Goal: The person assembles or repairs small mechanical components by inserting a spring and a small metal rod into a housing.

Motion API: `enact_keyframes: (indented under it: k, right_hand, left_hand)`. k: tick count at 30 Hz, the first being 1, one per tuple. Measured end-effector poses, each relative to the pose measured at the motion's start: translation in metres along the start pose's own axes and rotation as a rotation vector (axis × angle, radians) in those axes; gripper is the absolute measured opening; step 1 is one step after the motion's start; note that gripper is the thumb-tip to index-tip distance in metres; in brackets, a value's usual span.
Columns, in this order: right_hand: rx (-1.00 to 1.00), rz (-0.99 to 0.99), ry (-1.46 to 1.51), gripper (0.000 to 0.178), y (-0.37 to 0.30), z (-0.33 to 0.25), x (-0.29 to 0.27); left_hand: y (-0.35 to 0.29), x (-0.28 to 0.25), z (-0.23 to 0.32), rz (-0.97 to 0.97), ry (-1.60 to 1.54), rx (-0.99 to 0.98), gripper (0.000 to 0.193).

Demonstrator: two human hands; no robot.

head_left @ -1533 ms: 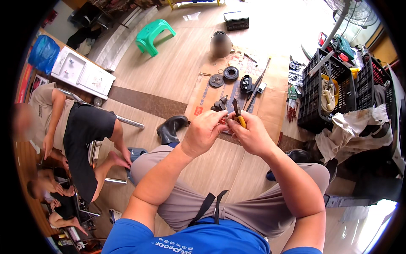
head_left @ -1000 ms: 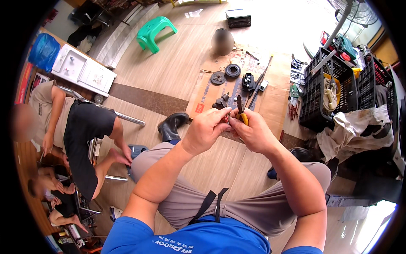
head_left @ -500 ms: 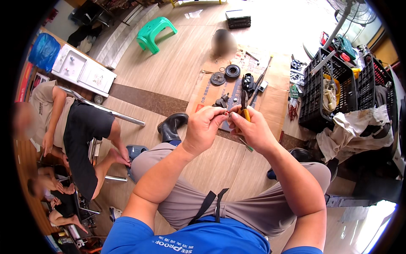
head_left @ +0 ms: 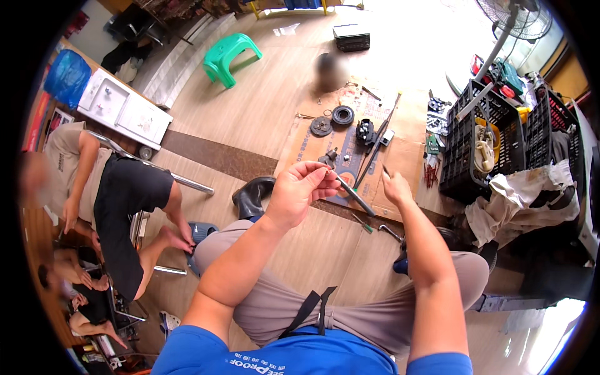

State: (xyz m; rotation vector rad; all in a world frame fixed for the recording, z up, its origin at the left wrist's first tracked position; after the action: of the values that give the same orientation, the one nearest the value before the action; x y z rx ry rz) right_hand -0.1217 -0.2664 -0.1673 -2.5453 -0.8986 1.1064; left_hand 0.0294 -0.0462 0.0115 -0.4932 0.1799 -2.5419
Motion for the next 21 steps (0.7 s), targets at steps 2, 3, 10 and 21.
enact_keyframes:
  k: [2, 3, 10, 21]
  right_hand:
    - [0.213, -0.046, -0.096, 0.06, 0.007, 0.051, 0.019]
    - [0.3, -0.011, -0.148, 0.055, 0.0, 0.069, 0.031]
    - [0.066, 0.047, -0.569, 0.049, -0.006, 0.13, 0.063]
    - [-0.291, -0.01, 0.311, 0.038, 0.046, 0.025, 0.062]
  left_hand:
    - [0.001, -0.008, 0.004, 0.007, -0.031, 0.001, 0.013]
    - [-0.003, -0.016, 0.0, 0.022, -0.071, -0.013, 0.012]
    - [-0.001, -0.014, 0.0, 0.007, -0.061, -0.043, 0.009]
    - [0.003, -0.008, 0.006, 0.012, -0.048, -0.077, 0.007]
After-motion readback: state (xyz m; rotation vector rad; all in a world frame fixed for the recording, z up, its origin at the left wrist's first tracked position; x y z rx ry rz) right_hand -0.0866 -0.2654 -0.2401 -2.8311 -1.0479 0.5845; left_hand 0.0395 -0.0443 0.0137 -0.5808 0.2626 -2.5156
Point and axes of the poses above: each hand's wrist, its own y-axis towards the middle knuckle, its own x-axis out of the palm, z = x × y, the point moved 4 cm from there along y, towards the middle knuckle, and after that the axes turned 12 degrees about y, right-handed, at the moved point
